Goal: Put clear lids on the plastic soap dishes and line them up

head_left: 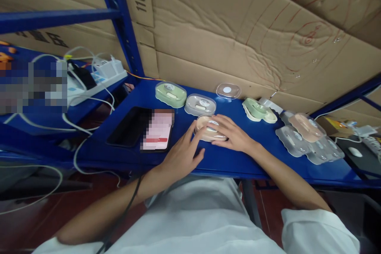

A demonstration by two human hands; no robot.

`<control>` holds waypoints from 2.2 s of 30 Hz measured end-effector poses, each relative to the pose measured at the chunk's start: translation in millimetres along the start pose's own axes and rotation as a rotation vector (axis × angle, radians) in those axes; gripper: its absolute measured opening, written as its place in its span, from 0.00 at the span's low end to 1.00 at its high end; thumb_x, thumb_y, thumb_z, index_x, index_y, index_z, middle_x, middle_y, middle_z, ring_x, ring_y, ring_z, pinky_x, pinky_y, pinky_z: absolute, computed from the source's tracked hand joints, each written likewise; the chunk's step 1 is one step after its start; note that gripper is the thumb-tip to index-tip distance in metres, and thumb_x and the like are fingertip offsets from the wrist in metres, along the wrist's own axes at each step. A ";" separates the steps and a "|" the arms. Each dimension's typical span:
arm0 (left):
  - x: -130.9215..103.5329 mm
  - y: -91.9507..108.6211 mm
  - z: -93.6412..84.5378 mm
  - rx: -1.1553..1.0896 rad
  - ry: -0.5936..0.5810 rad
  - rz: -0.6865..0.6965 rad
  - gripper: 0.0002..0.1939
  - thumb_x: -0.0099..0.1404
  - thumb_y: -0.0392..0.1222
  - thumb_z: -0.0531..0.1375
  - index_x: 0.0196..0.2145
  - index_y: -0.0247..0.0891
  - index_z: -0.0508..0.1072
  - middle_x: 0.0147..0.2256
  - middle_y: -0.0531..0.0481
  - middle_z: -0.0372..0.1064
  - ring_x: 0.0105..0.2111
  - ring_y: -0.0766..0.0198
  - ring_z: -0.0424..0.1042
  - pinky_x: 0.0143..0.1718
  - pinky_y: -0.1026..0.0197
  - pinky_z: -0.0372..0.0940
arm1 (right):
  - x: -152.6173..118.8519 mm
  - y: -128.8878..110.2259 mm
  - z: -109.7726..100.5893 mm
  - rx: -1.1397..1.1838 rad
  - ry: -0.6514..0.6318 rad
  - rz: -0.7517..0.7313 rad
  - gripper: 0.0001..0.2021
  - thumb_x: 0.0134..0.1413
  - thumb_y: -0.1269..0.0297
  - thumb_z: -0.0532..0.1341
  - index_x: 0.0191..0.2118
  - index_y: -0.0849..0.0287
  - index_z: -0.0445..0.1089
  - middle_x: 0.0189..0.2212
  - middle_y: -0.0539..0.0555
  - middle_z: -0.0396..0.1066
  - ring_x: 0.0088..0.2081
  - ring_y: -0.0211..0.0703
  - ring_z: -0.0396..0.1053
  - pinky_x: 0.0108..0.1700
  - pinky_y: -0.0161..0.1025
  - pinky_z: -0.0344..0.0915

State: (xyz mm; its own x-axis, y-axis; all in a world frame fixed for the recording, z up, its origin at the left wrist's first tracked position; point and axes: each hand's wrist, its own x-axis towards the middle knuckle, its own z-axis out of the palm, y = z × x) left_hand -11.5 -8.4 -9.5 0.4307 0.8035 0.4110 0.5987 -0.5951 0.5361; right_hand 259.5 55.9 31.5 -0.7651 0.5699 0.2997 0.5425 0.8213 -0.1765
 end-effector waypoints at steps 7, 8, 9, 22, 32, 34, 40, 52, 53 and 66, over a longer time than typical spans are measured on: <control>0.0 1.1 -1.2 -0.030 0.009 0.007 0.35 0.76 0.39 0.58 0.76 0.42 0.53 0.77 0.32 0.42 0.75 0.41 0.54 0.69 0.41 0.66 | -8.8 5.5 3.7 0.108 0.040 0.034 0.41 0.68 0.45 0.65 0.78 0.49 0.49 0.76 0.67 0.52 0.77 0.62 0.50 0.73 0.66 0.59; -0.1 1.1 -1.4 -0.032 0.005 0.010 0.35 0.76 0.39 0.58 0.76 0.42 0.53 0.77 0.32 0.42 0.76 0.41 0.53 0.69 0.41 0.66 | -10.3 6.1 4.5 0.109 0.046 0.021 0.39 0.69 0.47 0.64 0.78 0.49 0.50 0.76 0.67 0.52 0.78 0.61 0.49 0.74 0.66 0.58; -0.2 1.0 -1.4 -0.034 0.002 0.015 0.35 0.76 0.39 0.58 0.76 0.41 0.52 0.78 0.32 0.41 0.76 0.41 0.52 0.70 0.41 0.65 | -11.5 7.2 5.3 0.104 0.043 0.008 0.37 0.70 0.48 0.63 0.78 0.49 0.52 0.76 0.66 0.52 0.78 0.61 0.48 0.74 0.67 0.56; 0.5 0.1 -1.0 -0.018 0.055 0.056 0.38 0.75 0.38 0.59 0.77 0.42 0.50 0.78 0.30 0.37 0.77 0.37 0.46 0.72 0.35 0.59 | -6.2 6.2 6.2 -0.041 0.005 0.034 0.39 0.70 0.44 0.62 0.80 0.43 0.49 0.77 0.59 0.54 0.78 0.60 0.50 0.75 0.66 0.56; 0.3 3.4 -6.2 0.041 0.075 0.051 0.36 0.75 0.39 0.60 0.76 0.42 0.55 0.79 0.32 0.31 0.76 0.33 0.50 0.70 0.33 0.62 | 47.2 53.1 15.4 -0.066 0.105 0.189 0.39 0.72 0.40 0.57 0.79 0.51 0.49 0.78 0.64 0.48 0.79 0.60 0.43 0.77 0.68 0.46; 0.0 2.5 -5.8 0.044 0.057 0.054 0.34 0.75 0.39 0.60 0.75 0.42 0.56 0.79 0.32 0.32 0.76 0.34 0.51 0.69 0.34 0.63 | 43.3 74.3 6.2 -0.034 0.123 0.221 0.44 0.69 0.36 0.58 0.80 0.52 0.45 0.79 0.65 0.44 0.80 0.61 0.41 0.77 0.68 0.45; -0.3 2.1 -5.5 0.092 -0.015 0.073 0.29 0.77 0.40 0.58 0.72 0.39 0.60 0.78 0.28 0.37 0.74 0.35 0.55 0.67 0.34 0.65 | -27.0 119.5 -40.4 -0.311 0.125 0.659 0.37 0.68 0.44 0.60 0.74 0.59 0.60 0.74 0.71 0.57 0.74 0.74 0.53 0.71 0.78 0.49; 0.4 -1.6 -5.1 0.171 -0.080 0.140 0.24 0.78 0.42 0.57 0.68 0.39 0.66 0.76 0.31 0.47 0.72 0.39 0.61 0.66 0.36 0.68 | -75.5 128.1 -57.8 -0.296 0.237 0.704 0.32 0.65 0.45 0.61 0.68 0.59 0.67 0.61 0.67 0.72 0.58 0.64 0.72 0.60 0.58 0.69; 0.5 -1.6 -5.2 0.173 -0.080 0.143 0.24 0.78 0.42 0.57 0.68 0.39 0.67 0.75 0.31 0.48 0.71 0.39 0.61 0.66 0.36 0.68 | -74.2 127.3 -57.2 -0.278 0.250 0.730 0.32 0.66 0.46 0.60 0.68 0.60 0.67 0.60 0.67 0.73 0.56 0.63 0.74 0.59 0.57 0.70; 1.5 -2.0 -5.3 0.182 -0.089 0.190 0.20 0.78 0.42 0.57 0.63 0.35 0.73 0.71 0.30 0.57 0.68 0.39 0.65 0.65 0.36 0.68 | -60.1 90.9 -76.8 -0.515 0.482 1.190 0.25 0.71 0.43 0.54 0.54 0.62 0.69 0.44 0.70 0.79 0.45 0.65 0.77 0.46 0.53 0.69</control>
State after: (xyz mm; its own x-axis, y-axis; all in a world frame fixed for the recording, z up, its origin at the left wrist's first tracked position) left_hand -15.6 -6.1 -6.1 0.5999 0.6805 0.4209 0.6093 -0.7294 0.3109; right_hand 381.5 94.2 69.4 0.3818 0.7613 0.5241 0.9242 -0.3113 -0.2211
